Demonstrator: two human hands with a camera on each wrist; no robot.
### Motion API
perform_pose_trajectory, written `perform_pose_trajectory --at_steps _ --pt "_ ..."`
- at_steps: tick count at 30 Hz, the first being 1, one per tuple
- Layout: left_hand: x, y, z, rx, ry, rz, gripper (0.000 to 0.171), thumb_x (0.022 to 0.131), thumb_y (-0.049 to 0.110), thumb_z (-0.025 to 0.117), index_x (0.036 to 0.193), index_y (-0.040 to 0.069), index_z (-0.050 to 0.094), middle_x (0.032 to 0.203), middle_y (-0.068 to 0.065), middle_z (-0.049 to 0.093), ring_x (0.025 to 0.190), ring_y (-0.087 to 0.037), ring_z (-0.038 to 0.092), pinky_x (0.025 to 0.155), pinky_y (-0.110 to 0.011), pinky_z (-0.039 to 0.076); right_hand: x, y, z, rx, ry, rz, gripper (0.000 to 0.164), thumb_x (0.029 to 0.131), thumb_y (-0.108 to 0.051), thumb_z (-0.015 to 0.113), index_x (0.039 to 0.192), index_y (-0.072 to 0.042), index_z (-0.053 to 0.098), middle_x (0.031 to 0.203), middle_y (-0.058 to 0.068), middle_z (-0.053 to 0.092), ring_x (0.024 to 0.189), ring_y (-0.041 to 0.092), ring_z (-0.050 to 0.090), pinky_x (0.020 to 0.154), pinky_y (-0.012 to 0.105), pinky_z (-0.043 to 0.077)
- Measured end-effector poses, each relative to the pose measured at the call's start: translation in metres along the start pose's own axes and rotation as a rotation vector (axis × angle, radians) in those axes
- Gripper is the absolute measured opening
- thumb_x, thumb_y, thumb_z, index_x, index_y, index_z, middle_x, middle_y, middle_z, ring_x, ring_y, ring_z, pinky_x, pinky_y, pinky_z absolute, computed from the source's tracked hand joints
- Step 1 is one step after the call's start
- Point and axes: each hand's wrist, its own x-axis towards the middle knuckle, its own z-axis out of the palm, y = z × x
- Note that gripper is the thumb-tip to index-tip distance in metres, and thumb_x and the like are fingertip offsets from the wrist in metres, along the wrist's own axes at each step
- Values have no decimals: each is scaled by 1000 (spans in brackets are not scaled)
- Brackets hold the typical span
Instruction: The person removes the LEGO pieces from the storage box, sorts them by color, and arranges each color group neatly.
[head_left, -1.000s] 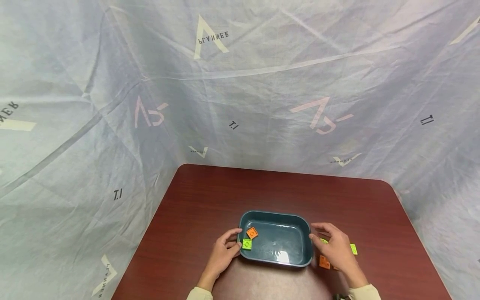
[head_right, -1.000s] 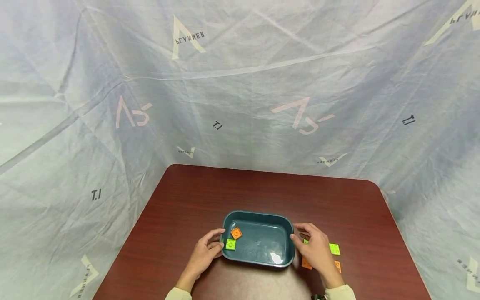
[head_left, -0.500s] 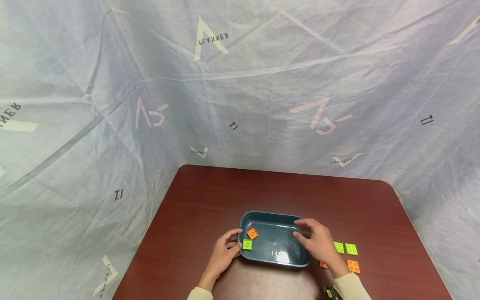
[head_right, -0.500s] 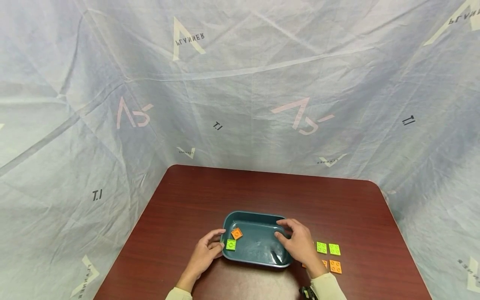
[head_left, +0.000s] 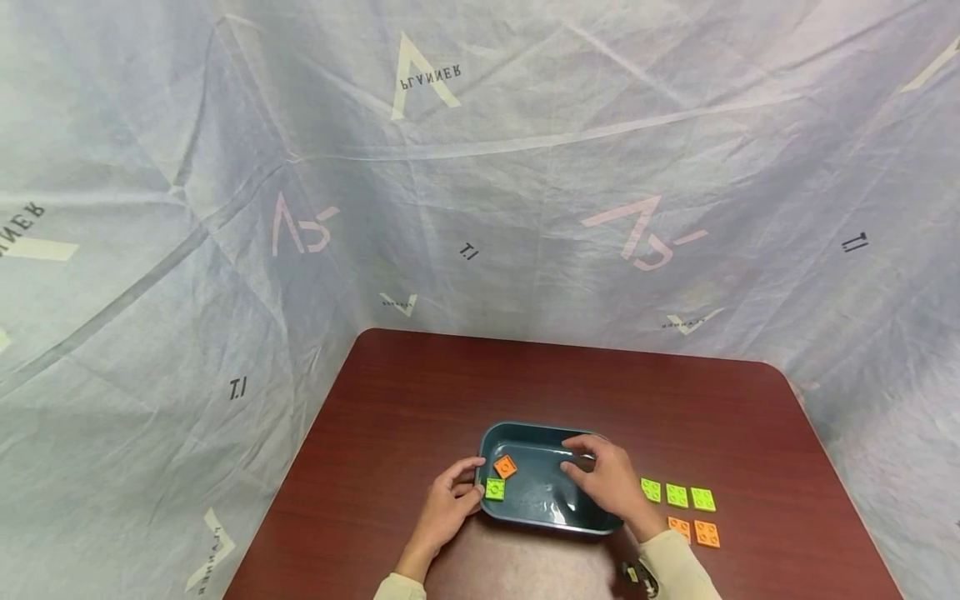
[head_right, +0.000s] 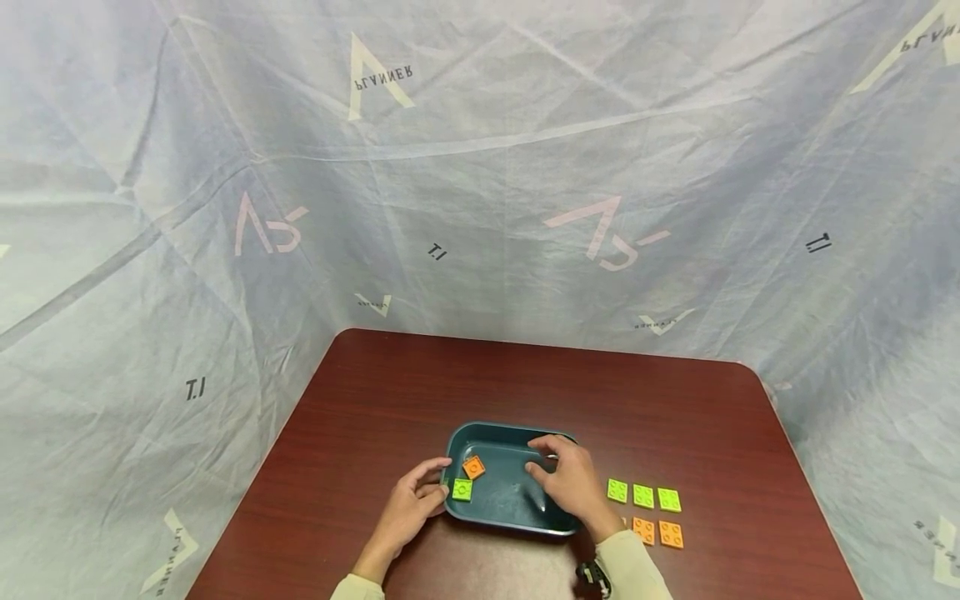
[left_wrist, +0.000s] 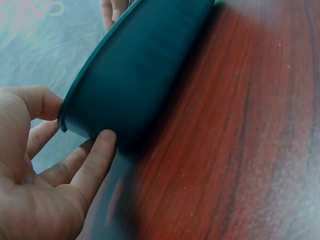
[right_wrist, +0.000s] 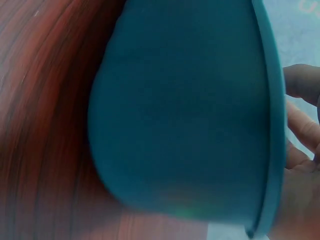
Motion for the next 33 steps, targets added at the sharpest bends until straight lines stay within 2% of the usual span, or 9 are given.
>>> perform_pose_trajectory --at_steps 4,11,18,23,27,33 --pt "0 0 0 1 3 0 44 100 9 69 144 16 65 135 -23 66 113 -31 72 80 -28 63 6 -7 10 23 -39 12 35 89 -11 85 123 -10 75 120 13 74 111 34 74 92 45 62" --pt "0 1 -1 7 6 0 44 100 10 70 143 16 65 134 -23 66 112 -31 72 79 -28 63 17 -13 34 49 -82 -37 32 92 -11 83 123 -9 75 119 14 74 110 33 74 90 43 63" --pt "1 1 1 3 -1 -7 44 101 12 70 143 18 65 134 -21 67 112 -30 73 79 -28 62 21 -15 60 -11 -90 -44 28 92 -12 83 119 -11 76 114 7 75 100 25 75 84 41 63" --pt "1 0 2 9 -5 -2 43 101 13 70 143 19 65 134 -20 67 113 -29 73 80 -28 62 26 -18 72 -40 -86 -50 25 90 -8 83 114 -9 77 108 7 75 93 23 72 79 37 59" --pt "0 2 1 15 3 5 43 100 12 70 143 17 66 133 -22 68 112 -29 73 79 -27 62 29 -23 79 -53 -101 -105 25 89 -4 82 113 -6 77 108 8 74 90 23 72 76 32 59" --pt "-1 2 -1 18 0 10 43 101 12 70 144 16 65 132 -22 68 107 -27 73 76 -25 60 33 -28 87 -85 -165 -183 26 91 -3 81 116 -4 76 114 11 73 96 25 72 80 35 60"
